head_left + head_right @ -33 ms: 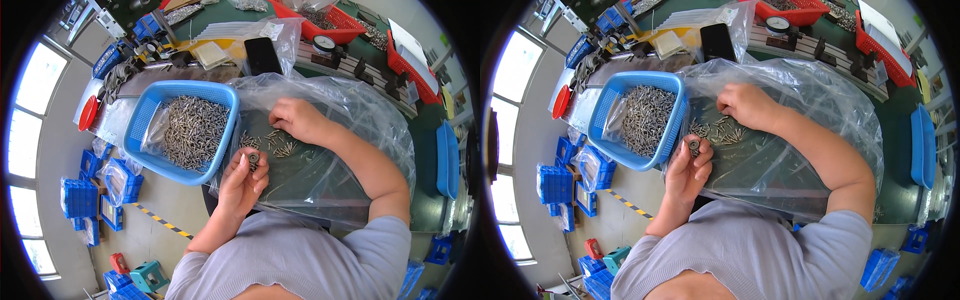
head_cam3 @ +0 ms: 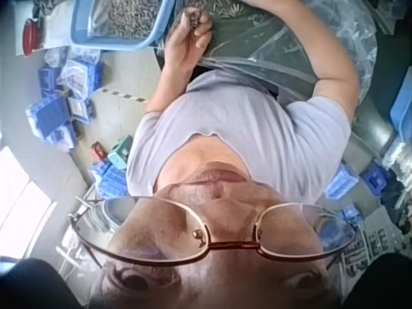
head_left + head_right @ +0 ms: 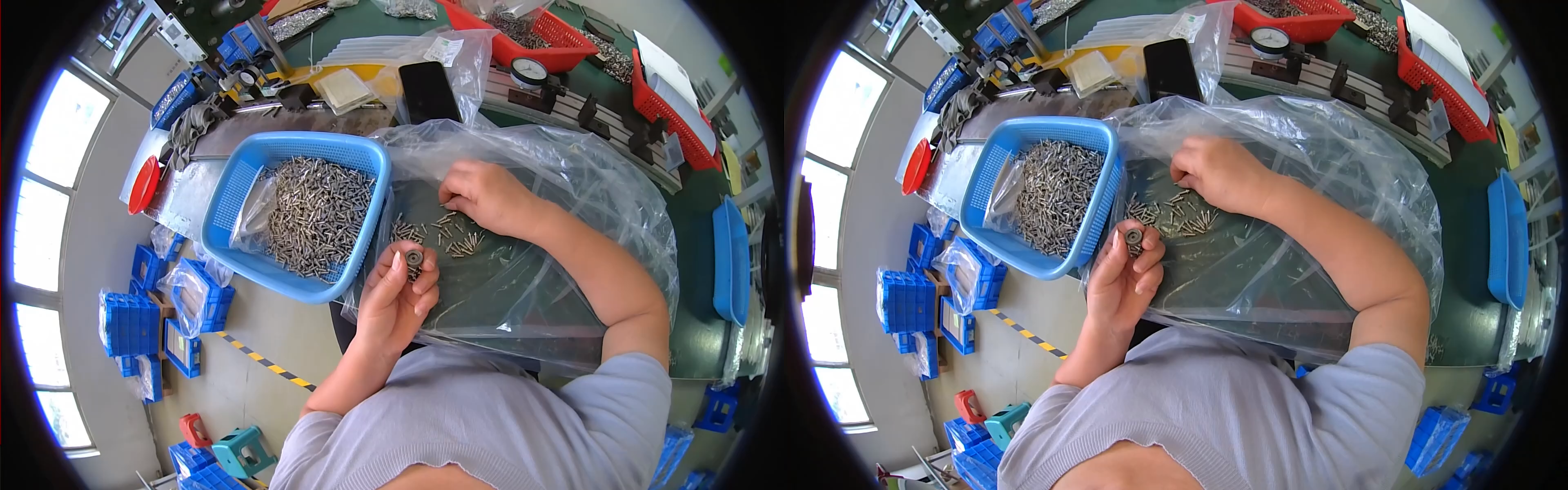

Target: Assembling small metal components by inserting pins into circular bases.

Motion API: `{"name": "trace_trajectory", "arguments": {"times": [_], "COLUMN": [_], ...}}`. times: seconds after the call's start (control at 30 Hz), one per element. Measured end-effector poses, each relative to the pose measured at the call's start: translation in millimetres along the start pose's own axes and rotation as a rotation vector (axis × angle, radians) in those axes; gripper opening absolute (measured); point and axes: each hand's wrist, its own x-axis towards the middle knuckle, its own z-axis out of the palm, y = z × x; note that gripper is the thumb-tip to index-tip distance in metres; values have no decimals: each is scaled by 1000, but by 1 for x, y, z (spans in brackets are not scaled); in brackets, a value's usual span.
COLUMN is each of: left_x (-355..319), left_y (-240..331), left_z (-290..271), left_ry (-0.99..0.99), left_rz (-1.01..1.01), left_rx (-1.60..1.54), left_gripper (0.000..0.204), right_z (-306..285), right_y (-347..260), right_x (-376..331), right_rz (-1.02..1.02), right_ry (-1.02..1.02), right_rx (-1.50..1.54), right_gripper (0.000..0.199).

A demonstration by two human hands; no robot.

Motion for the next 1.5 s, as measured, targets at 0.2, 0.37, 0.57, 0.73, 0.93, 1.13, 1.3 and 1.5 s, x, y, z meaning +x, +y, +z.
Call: {"name": "trace_trajectory", "arguments": {"times": [0.2, 0.37, 0.57, 0.73, 0.93, 1.13, 1.3, 1.5], "left_x": [-3, -4, 2, 4, 2, 3, 3, 4], "left_y": [-3, -3, 1, 0, 0, 1, 1, 2], "left_z": [2, 4, 5, 3, 2, 3, 2, 1], "left_ry": [67, 69, 92, 95, 93, 85, 108, 73], "left_rz": [5, 6, -13, -37, -50, -63, -67, -119], "left_rx": [32, 53, 72, 93, 91, 98, 108, 114], "left_gripper": [25, 23, 18, 20, 21, 21, 21, 28], "right_z": [3, -4, -24, -20, -14, -12, -11, -3], "right_y": [0, -9, -60, -70, -70, -69, -69, -63], "right_x": [-1, 1, 0, -4, -7, -7, -6, -8], "right_rz": [-3, 126, 238, 222, 166, 125, 92, 31], "right_ry": [23, 13, -45, -147, -155, -117, -125, -115], "right_rx": [-27, 184, 514, 670, 562, 546, 496, 535], "right_gripper": [9, 9, 10, 9, 10, 10, 11, 14]}}
